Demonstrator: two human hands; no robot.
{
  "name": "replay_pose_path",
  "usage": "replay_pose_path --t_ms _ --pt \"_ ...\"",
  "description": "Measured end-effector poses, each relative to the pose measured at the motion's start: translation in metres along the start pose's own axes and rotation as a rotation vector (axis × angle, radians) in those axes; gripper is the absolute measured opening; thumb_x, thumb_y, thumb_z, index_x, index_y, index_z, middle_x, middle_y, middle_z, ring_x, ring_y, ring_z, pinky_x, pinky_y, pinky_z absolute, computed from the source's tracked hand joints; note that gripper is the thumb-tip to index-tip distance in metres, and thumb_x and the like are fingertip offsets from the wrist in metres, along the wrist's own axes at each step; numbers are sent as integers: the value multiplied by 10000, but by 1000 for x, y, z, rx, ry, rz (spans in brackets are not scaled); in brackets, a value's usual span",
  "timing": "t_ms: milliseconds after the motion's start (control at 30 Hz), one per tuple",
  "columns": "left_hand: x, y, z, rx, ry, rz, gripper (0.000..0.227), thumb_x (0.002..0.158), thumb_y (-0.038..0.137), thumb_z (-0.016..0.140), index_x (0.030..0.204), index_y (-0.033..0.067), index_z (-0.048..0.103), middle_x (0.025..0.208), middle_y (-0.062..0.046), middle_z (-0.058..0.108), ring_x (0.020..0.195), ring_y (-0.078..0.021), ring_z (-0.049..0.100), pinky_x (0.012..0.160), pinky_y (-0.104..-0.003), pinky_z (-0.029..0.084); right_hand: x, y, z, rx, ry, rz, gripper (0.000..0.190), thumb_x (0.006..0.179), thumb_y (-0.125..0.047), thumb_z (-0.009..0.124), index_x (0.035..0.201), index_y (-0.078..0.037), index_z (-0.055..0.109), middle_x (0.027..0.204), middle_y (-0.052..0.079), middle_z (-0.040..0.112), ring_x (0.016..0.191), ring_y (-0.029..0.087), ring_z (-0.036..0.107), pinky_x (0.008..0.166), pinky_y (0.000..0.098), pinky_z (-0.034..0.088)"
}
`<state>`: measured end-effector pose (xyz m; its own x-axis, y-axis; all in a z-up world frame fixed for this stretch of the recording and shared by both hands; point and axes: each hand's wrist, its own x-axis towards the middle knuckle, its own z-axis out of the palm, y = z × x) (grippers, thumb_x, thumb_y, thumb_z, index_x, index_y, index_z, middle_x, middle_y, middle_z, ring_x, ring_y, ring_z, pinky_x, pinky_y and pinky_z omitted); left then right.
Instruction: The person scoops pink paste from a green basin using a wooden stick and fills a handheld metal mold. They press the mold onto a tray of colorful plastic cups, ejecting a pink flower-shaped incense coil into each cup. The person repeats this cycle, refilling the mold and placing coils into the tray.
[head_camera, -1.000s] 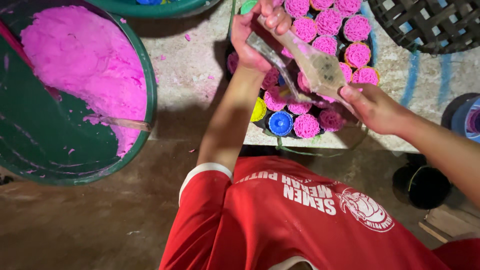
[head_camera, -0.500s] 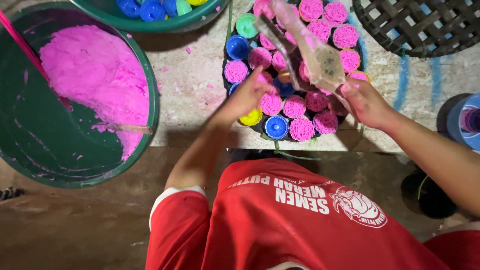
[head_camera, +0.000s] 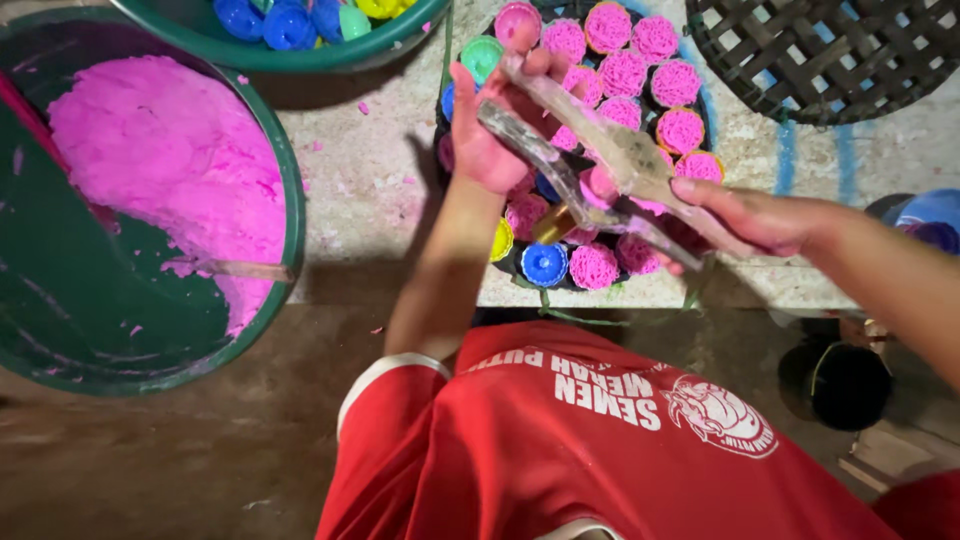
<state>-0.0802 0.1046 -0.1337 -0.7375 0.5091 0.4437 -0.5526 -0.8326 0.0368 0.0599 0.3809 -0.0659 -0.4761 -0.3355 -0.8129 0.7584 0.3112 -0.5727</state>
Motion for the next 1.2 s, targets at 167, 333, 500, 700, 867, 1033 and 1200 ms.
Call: replay_pose_path --t_ms 167,333,500,700,867,1033,1200 --pt "11 -13 -45 -134 138 149 350 1084 478 498 993 143 548 889 21 519 912 -170 543 1055 -427 463 -6 -40 7 -447 313 38 793 1027 -628 248 961 -11 740 788 141 720 718 241 661 742 432 548" --pt "3 1 -73 -142 85 155 277 1015 417 516 891 170 486 807 43 473 796 -132 498 972 -412 495 10 -41 26 -547 388 -98 755 1029 -633 303 855 -4 683 697 120 687 652 226 656 701 418 550" --pt "0 -7 -83 -93 179 211 210 965 359 483 852 183 461 752 53 440 738 -130 463 890 -405 513 7 -49 37 -684 487 -43 726 1028 -607 354 897 20 693 711 140 683 682 253 672 715 431 534" --pt "11 14 -79 40 164 176 234 959 360 465 811 179 448 701 62 411 672 -123 443 795 -378 507 14 -56 54 -738 606 -272 640 992 -582 379 1219 -30 613 695 115 667 669 236 659 677 428 507" --pt "0 18 -73 21 219 157 242 951 365 467 793 183 441 679 63 410 646 -121 429 766 -372 506 24 -44 58 -599 487 -199 669 1021 -597 352 1024 -6 665 677 111 641 645 261 644 655 429 517" --pt "5 -6 -75 -53 325 209 209 940 336 451 787 193 439 665 66 412 637 -124 432 759 -377 494 13 -48 38 -658 530 -10 747 1038 -623 362 980 52 676 633 105 639 623 262 657 634 458 528" --pt "20 6 -79 6 251 203 220 932 344 446 782 184 427 661 63 399 628 -124 429 764 -384 478 19 -51 41 -744 650 -276 764 995 -640 394 1210 56 624 622 83 646 616 205 667 625 402 516"
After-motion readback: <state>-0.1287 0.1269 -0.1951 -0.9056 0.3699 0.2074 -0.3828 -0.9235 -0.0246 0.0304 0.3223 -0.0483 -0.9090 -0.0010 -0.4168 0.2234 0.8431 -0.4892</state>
